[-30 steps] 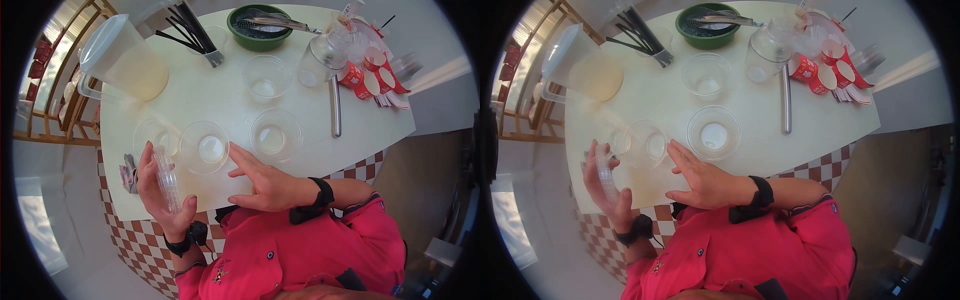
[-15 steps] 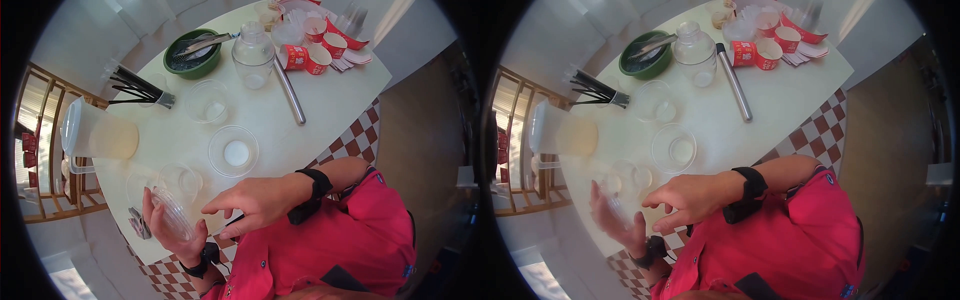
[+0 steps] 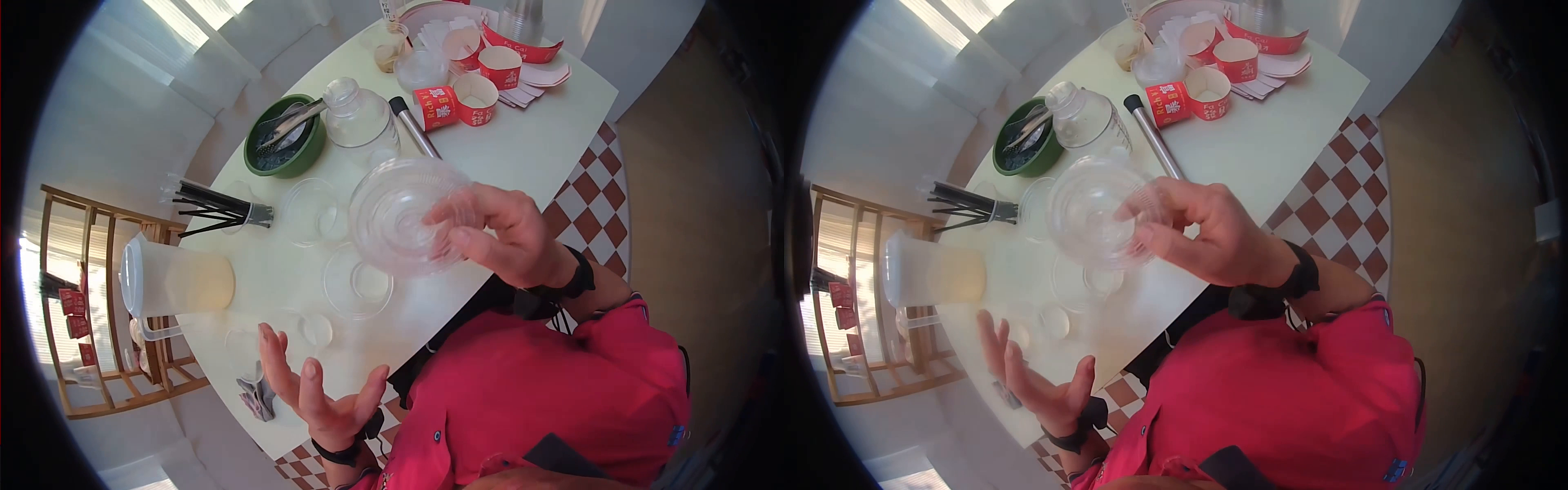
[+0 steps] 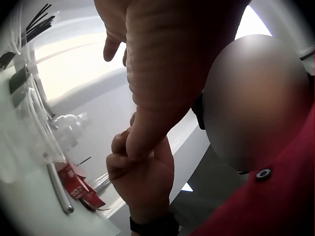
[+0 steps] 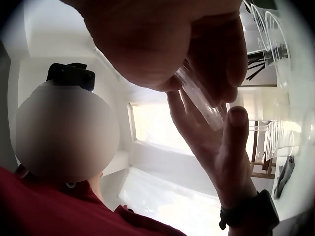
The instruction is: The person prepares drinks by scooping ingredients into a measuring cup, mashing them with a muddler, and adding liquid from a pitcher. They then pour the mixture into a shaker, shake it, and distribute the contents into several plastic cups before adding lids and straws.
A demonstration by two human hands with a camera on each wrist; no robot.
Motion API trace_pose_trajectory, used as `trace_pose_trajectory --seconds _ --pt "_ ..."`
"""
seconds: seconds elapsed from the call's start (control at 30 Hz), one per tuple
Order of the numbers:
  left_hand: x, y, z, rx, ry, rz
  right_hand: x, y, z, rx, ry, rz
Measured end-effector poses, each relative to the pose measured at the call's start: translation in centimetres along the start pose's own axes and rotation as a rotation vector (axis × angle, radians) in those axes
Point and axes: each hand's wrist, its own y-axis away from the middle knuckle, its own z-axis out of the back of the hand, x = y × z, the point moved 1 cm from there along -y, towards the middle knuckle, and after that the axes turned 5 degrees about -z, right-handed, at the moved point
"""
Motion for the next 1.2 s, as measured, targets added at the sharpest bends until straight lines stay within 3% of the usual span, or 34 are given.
trace_pose_trajectory --seconds 0.07,0.13,0.2,0.23,0.33,0.47,0.67,0.83,1.2 --pt "0.8 1.6 1.0 -0.067 -0.068 0.071 -0.1 0.5 4.3 -0.217 0.114 -0.186" --pt "1.6 4.2 1.7 -0.158 -0.109 0.169 -2.5 1.3 8.6 -0.324 0.292 -0.37" --pt "1.1 5.3 1.7 -0.275 -0.167 0.269 -4.5 1.8 10.2 -0.404 0.391 -0.444" --pt "0.5 6.0 1.7 -0.349 -0.147 0.409 -5.5 1.9 10.8 -0.44 0.439 -0.484" --pt "-0.5 8.5 0.8 -0.559 -0.128 0.76 -8.0 1.7 11.6 -0.526 0.691 -0.291" --pt "-0.9 14.5 0.6 -0.342 -0.08 1.074 -8.6 0.9 12.4 -0.547 0.727 -0.271" --pt "0.9 15.8 -3.4 -0.295 -0.109 1.115 -8.3 1.6 12.8 -0.53 0.467 -0.346" --pt "2.0 15.2 -4.0 -0.323 -0.089 1.087 -9.6 1.4 11.9 -0.526 0.897 -0.161" --pt "2.4 14.7 -4.9 -0.374 -0.238 0.991 -10.5 1.6 12.7 -0.569 0.858 -0.208"
